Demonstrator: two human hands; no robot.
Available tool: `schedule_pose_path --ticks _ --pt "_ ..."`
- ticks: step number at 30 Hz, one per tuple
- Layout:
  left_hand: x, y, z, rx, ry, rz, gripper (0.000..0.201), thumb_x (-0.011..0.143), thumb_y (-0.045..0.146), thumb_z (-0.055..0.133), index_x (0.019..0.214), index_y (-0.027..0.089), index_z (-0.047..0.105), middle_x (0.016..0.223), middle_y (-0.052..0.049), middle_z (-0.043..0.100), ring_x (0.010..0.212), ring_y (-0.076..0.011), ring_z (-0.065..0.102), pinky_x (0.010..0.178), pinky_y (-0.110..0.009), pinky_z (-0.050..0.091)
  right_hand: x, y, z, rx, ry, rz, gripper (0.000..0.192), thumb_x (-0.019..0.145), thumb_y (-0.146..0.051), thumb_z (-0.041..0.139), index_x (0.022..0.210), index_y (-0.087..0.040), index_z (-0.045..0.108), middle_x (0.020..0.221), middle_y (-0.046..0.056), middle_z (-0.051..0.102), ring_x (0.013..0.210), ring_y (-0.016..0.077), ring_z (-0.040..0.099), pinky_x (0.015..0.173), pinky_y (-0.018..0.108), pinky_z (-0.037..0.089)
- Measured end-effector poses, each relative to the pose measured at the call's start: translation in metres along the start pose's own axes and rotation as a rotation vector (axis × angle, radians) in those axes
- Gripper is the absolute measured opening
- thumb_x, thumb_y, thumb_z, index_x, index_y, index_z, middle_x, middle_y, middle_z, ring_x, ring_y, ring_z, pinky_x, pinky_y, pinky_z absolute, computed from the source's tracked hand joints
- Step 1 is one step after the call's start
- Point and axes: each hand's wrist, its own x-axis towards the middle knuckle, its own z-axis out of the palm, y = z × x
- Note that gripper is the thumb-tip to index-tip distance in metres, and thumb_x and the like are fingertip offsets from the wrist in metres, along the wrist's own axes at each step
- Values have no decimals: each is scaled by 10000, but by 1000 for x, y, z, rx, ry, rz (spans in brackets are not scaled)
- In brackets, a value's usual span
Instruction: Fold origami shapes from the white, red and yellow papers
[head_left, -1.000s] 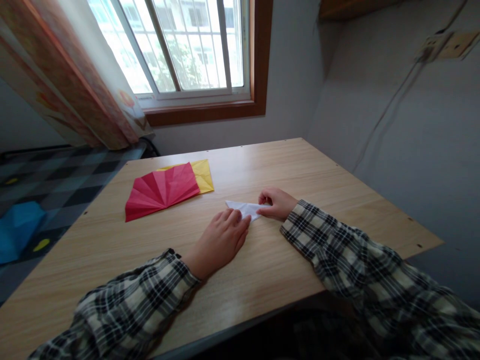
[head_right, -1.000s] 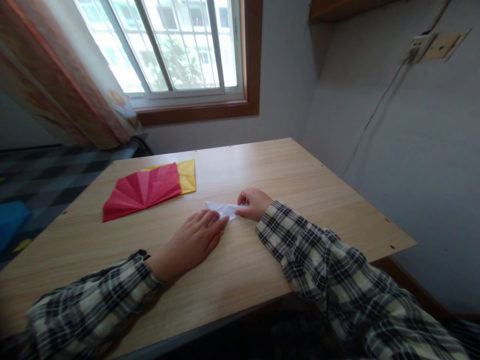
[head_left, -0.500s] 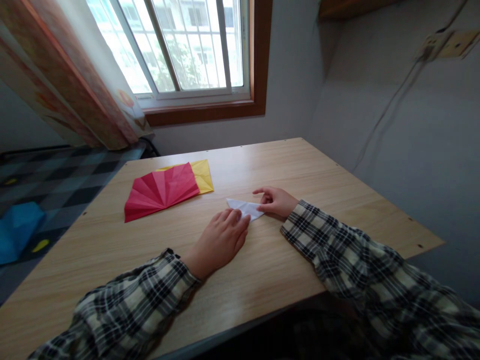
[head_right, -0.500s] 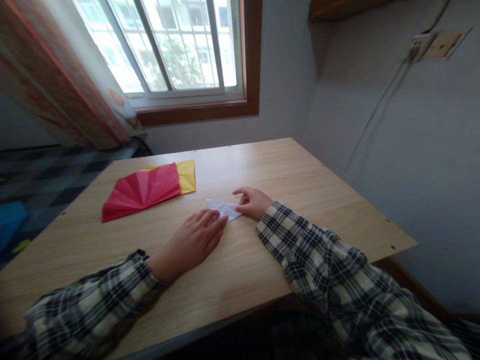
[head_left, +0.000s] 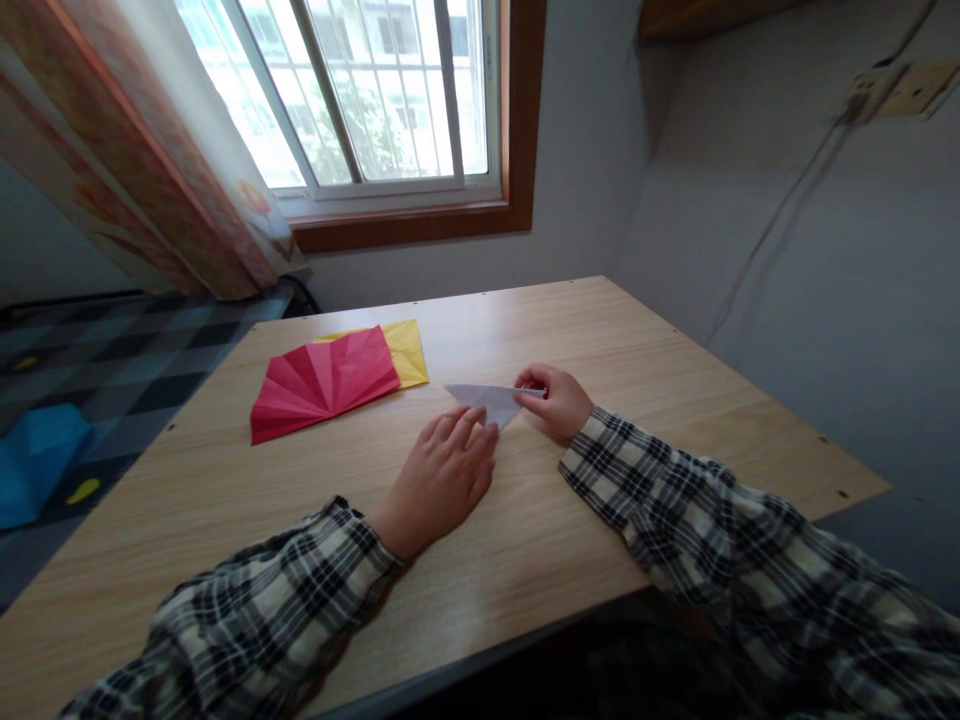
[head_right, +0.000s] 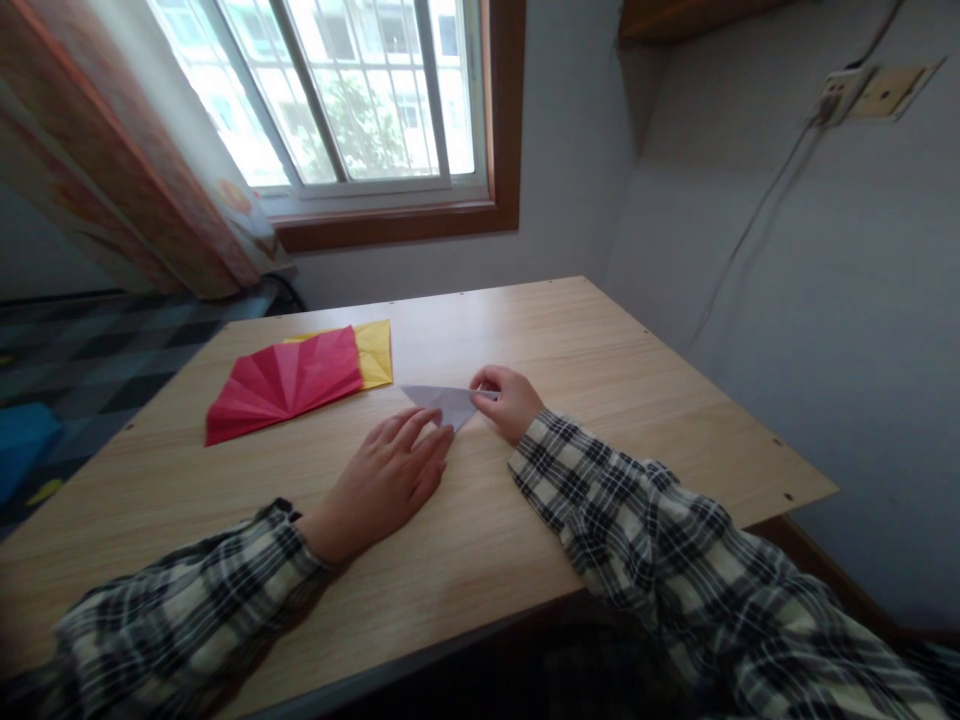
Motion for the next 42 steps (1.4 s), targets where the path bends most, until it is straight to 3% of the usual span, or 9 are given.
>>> schedule_pose_path --ticks 3,6,8,10,13,19,26,34,42 --pt "3 2 -2 -199 38 -42 327 981 210 487 1287 183 600 1310 -125 612 1237 -285 539 1086 -510 460 -1 -3 0 22 94 -8 81 788 -274 610 811 -199 589 743 -8 589 693 151 535 646 277 436" --pt "6 -2 4 -513 166 -193 351 974 212 507 1323 197 542 1307 -117 589 1231 -243 549 1077 -473 485 -4 -7 1 65 119 -12 98 804 -294 599 815 -211 547 732 -18 553 664 142 500 618 273 418" --pt "8 -8 11 -736 257 -353 408 982 262 513 1382 199 467 1376 -138 542 1248 -240 559 1060 -471 504 -6 -10 4 91 111 -35 102 810 -292 595 806 -217 526 725 -25 538 654 137 490 609 271 414" --pt "11 -16 17 -940 286 -487 517 974 336 544 1448 210 379 1484 -170 458 1295 -267 549 1049 -480 512 -8 -12 7 97 103 -79 98 804 -273 595 790 -217 516 730 -25 538 654 135 489 607 273 415" --pt "18 -22 20 -1148 301 -610 585 950 383 596 1466 230 366 1540 -173 417 1314 -300 547 1060 -484 494 -10 -16 14 74 99 -160 82 785 -228 599 772 -212 520 766 -12 557 681 141 506 616 280 425" --pt "33 -17 16 -1370 288 -520 432 910 327 661 1297 215 505 1338 -116 606 1208 -267 595 1066 -457 464 -12 -20 27 26 90 -204 102 757 -155 598 775 -209 513 791 -8 546 698 141 506 617 282 429" --pt "42 -22 28 -1445 304 -519 319 915 359 662 1174 199 565 1137 -66 629 1059 -206 592 976 -371 477 -16 -22 30 76 -10 -226 121 776 -156 596 771 -212 489 779 -12 535 701 135 496 623 272 435" --pt "42 -23 21 -1466 259 -492 322 904 394 675 1127 171 607 1051 -67 671 972 -201 627 875 -335 520 -17 -23 29 234 -173 -191 278 836 -403 682 758 -209 498 721 -37 498 613 112 444 562 266 392" --pt "40 -25 27 -1540 207 -474 340 884 362 701 1153 168 627 1124 -89 682 1016 -221 631 928 -369 512 -17 -19 30 297 -216 -141 346 863 -501 660 766 -215 491 663 -53 466 597 115 425 558 275 351"
